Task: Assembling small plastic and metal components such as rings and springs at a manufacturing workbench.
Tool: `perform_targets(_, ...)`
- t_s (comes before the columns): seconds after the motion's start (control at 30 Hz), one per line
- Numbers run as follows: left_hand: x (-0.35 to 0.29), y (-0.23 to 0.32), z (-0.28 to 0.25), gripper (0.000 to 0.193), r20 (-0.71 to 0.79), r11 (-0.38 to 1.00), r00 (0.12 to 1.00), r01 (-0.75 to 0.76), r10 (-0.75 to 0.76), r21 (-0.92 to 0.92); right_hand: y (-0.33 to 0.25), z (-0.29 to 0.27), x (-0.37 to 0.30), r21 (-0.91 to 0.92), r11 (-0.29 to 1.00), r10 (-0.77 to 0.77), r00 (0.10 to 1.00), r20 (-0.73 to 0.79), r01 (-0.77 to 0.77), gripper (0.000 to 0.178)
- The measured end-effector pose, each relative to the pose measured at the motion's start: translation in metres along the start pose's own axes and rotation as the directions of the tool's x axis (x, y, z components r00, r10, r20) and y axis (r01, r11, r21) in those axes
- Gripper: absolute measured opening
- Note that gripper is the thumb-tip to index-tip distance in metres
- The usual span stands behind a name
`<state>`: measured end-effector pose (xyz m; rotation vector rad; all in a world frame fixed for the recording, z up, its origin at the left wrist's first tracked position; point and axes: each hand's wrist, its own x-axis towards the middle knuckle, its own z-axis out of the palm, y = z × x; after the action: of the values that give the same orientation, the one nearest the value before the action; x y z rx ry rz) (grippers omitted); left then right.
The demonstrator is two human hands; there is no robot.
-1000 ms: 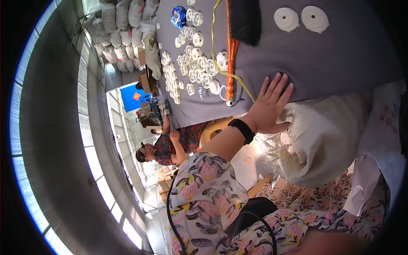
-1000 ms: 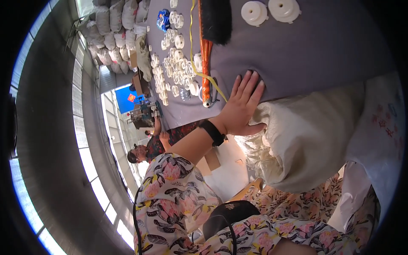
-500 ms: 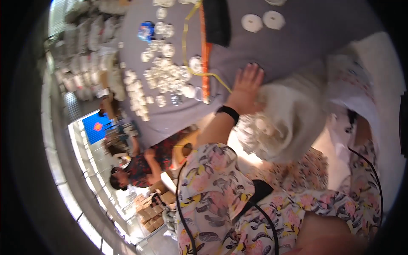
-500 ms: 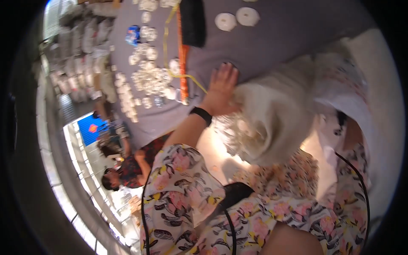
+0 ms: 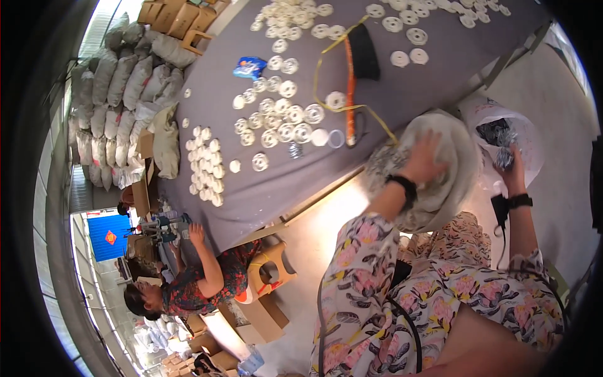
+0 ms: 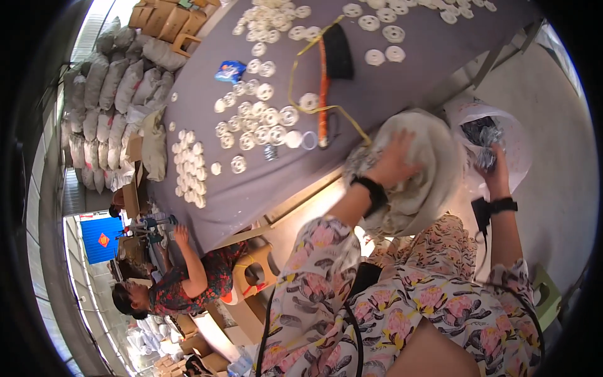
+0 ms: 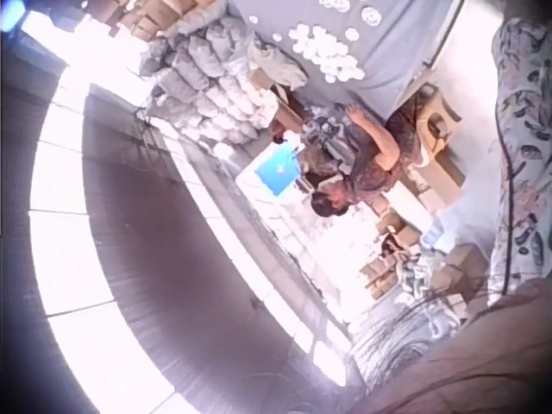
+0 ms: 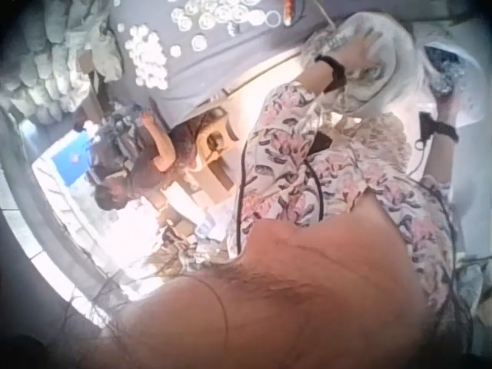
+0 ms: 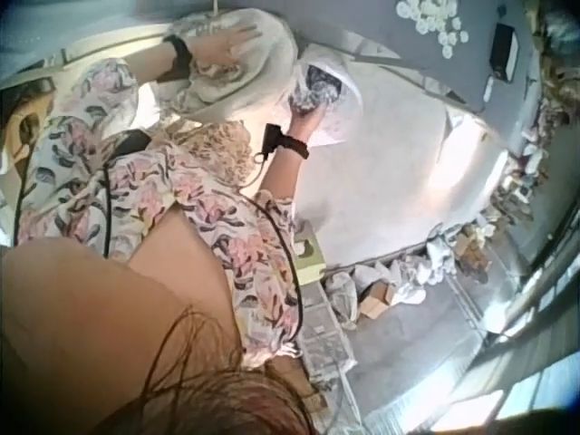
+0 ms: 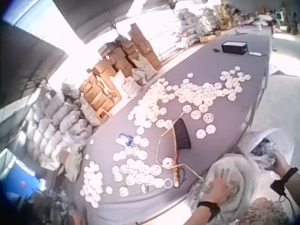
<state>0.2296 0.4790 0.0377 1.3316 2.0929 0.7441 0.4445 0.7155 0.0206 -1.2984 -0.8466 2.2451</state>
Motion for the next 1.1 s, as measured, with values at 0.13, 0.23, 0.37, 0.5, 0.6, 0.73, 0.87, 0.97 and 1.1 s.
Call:
perform_targets(0.13,-0.124,0.072,-0.011,0.078,-0.092,0.814,0.992,0.018,-0.088,-0.581,0.032,0.063,-0.145,-0.334,0.923,0.299,0.900,0.318,-0.189,0.042)
perform_targets(0.23,-0.211,0.064,-0.047,0.071,-0.131,0.499,0.933,0.058,-0.334,-0.865,0.095,0.142,-0.215,-0.452,0.784,0.612,0.649,0.451,-0.425,0.040)
perform_targets(0.37,-0.319,0.054,-0.095,0.051,-0.055,0.306,0.819,0.150,-0.572,-0.940,0.166,0.206,-0.282,-0.506,0.640,0.754,0.347,0.558,-0.578,0.037)
perform_targets(0.5,-0.394,0.067,-0.103,0.036,-0.304,0.373,0.538,0.020,-0.786,-0.928,0.189,0.259,-0.329,-0.646,0.472,0.852,0.121,0.509,-0.600,0.030)
perform_targets(0.6,-0.438,0.063,-0.101,0.039,-0.424,0.448,0.359,-0.020,-0.831,-0.894,0.206,0.289,-0.352,-0.707,0.412,0.869,0.014,0.495,-0.575,0.030)
perform_targets(0.73,-0.455,0.095,-0.124,0.038,-0.099,-0.267,0.590,-0.500,-0.801,-0.824,0.197,0.318,-0.383,-0.733,0.332,0.874,-0.099,0.476,-0.594,0.033)
perform_targets(0.87,-0.468,0.063,-0.151,0.039,-0.114,-0.118,0.461,-0.445,-0.880,-0.888,0.220,0.354,-0.373,-0.725,0.308,0.828,-0.201,0.523,-0.616,0.033)
perform_targets(0.97,-0.462,0.059,-0.181,0.045,-0.144,-0.020,0.578,-0.267,-0.804,-0.963,0.221,0.375,-0.341,-0.717,0.221,0.879,-0.184,0.440,-0.662,0.032)
perform_targets(1.1,-0.433,0.023,-0.206,0.045,-0.150,0.004,0.571,-0.250,-0.807,-0.968,0.197,0.423,-0.304,-0.684,0.248,0.895,-0.107,0.432,-0.686,0.035)
